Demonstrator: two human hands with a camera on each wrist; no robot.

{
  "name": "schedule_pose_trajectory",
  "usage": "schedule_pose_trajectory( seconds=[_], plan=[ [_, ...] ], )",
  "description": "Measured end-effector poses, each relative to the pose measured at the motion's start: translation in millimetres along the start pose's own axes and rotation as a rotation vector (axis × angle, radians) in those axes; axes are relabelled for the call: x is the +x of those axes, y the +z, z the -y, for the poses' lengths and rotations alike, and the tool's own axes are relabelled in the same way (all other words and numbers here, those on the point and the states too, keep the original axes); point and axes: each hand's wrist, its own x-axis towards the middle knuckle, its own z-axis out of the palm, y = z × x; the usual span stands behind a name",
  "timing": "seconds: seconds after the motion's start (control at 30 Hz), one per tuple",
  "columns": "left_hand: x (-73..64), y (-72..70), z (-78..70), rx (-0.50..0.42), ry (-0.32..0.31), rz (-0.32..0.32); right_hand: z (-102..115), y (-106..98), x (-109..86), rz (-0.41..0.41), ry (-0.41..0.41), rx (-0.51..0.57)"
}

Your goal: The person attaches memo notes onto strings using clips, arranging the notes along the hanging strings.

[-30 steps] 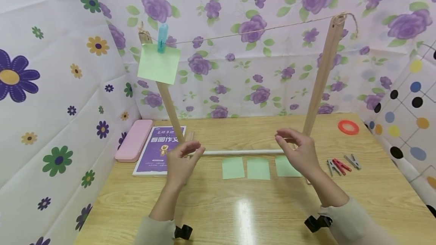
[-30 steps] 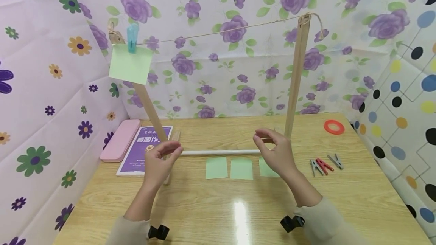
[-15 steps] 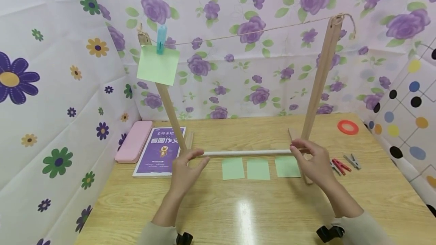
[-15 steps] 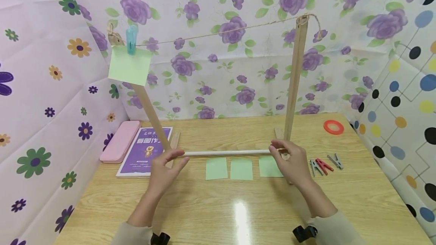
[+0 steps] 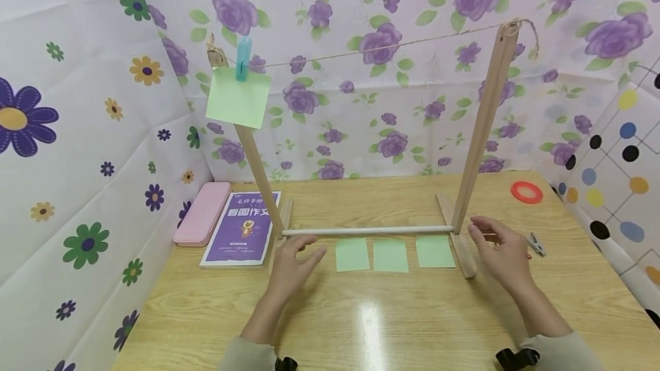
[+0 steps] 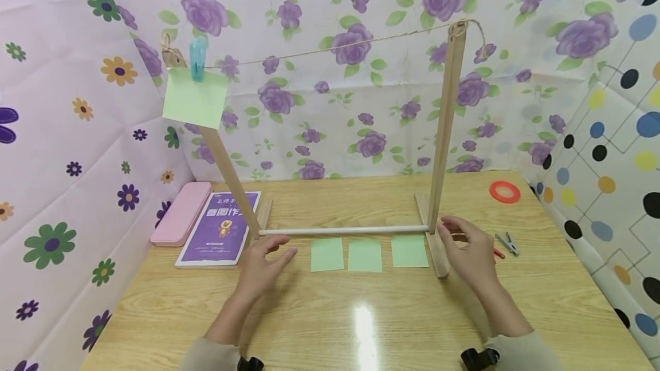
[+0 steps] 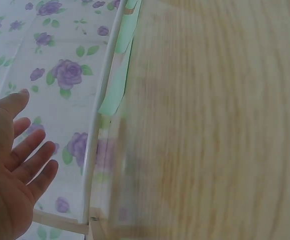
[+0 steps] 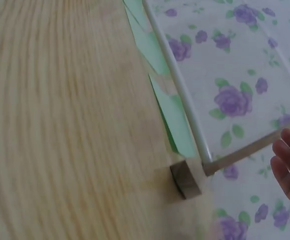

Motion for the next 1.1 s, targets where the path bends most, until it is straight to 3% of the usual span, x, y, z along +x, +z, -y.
schedule_pose_trajectory(
  seconds=[0.1,0.3,0.6,0.73,0.87,1.1],
  plan=[
    [-1.5,3.5,0.1,-0.009,-0.030,0.017,-9.8,-5.6,-2.3,-0.008,0.025,-0.032],
    [-4.1,11.8,5.3,-0.039,-0.082,0.046,-26.4,-16.3,-7.0,0.061,0.090,-0.096],
    [-6.6,22.4,8.2,-0.068,-0.182,0.145,-42.8,-28.7,-15.6,0.122,0.127,-0.158],
    [-7.3,27.1,9.9,-0.110,-0.256,0.194,-50.1,-33.1,-18.9,0.108,0.127,-0.194],
    [-8.7,32.2,16.6,-0.118,-0.328,0.203,-54.8,-36.4,-19.9,0.120,0.117,-0.231],
    [-8.2,38.5,25.0,-0.135,-0.367,0.218,-61.0,-43.5,-22.3,0.258,0.119,-0.260]
  ],
)
